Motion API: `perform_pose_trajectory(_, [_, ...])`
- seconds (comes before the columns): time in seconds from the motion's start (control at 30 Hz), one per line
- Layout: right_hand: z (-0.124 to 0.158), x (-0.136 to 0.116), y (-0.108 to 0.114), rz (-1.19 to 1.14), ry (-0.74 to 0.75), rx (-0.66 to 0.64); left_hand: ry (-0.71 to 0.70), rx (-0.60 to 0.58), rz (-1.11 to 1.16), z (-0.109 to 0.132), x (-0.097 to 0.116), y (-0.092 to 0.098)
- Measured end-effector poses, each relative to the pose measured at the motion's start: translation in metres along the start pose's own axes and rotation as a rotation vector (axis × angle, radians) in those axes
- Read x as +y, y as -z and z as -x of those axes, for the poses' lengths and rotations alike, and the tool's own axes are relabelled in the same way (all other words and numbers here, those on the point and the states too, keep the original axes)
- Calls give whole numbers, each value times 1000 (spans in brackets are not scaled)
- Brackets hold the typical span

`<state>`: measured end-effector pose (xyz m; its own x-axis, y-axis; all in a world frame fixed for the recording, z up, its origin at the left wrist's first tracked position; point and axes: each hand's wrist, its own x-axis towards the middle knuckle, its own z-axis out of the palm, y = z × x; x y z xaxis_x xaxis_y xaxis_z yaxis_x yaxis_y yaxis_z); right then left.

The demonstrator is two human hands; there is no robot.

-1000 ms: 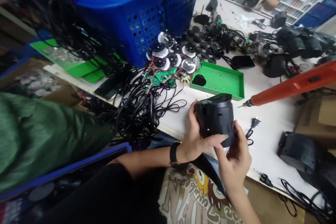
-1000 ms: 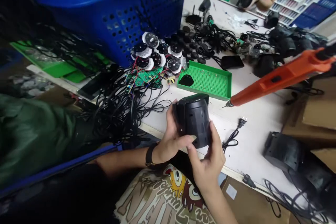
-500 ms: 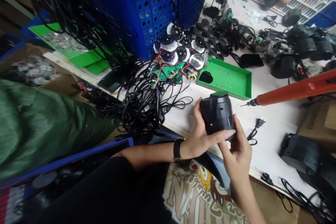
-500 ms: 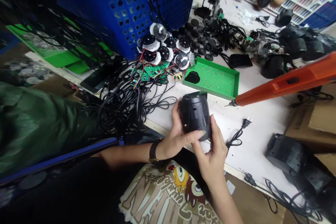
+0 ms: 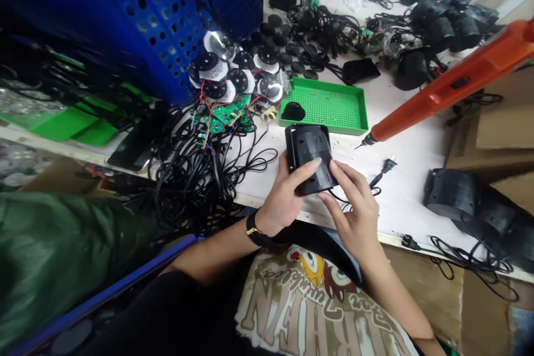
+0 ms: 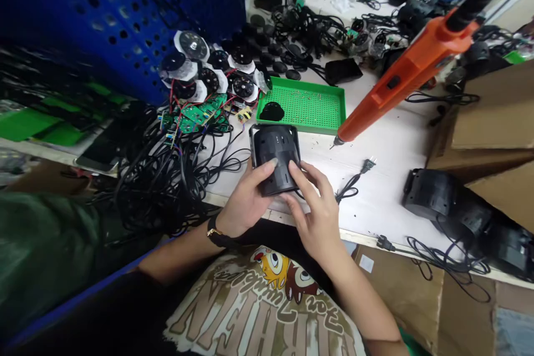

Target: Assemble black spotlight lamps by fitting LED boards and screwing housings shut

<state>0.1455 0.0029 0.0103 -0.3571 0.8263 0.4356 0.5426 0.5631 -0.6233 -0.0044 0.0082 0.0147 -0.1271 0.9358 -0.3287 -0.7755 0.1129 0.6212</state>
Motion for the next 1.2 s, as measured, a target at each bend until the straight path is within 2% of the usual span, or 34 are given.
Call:
perform_pose_trajectory(0.13, [-6, -8, 4, -47, -34, -2, 13, 7, -38, 1, -4, -1])
perform_pose_trajectory(0.27, [-6, -14, -2, -47, -72, 25, -61, 36, -63, 3, -10, -2])
perform_pose_trajectory(0.37, [-2, -14, -5, -62, -61, 70, -104, 44, -75, 3, -13, -2])
perform_pose_trajectory(0.77, [10, -9, -20, -37, 4, 234, -115, 23, -91, 4, -12, -3])
perform_pose_trajectory(1.07, [5, -4, -14, -70, 10, 185, -115, -12, -125, -2, -7, 2])
perform_pose_trajectory(1.2, [2, 2, -11, -56, 38, 139, -34, -16, -100, -6, -3, 3])
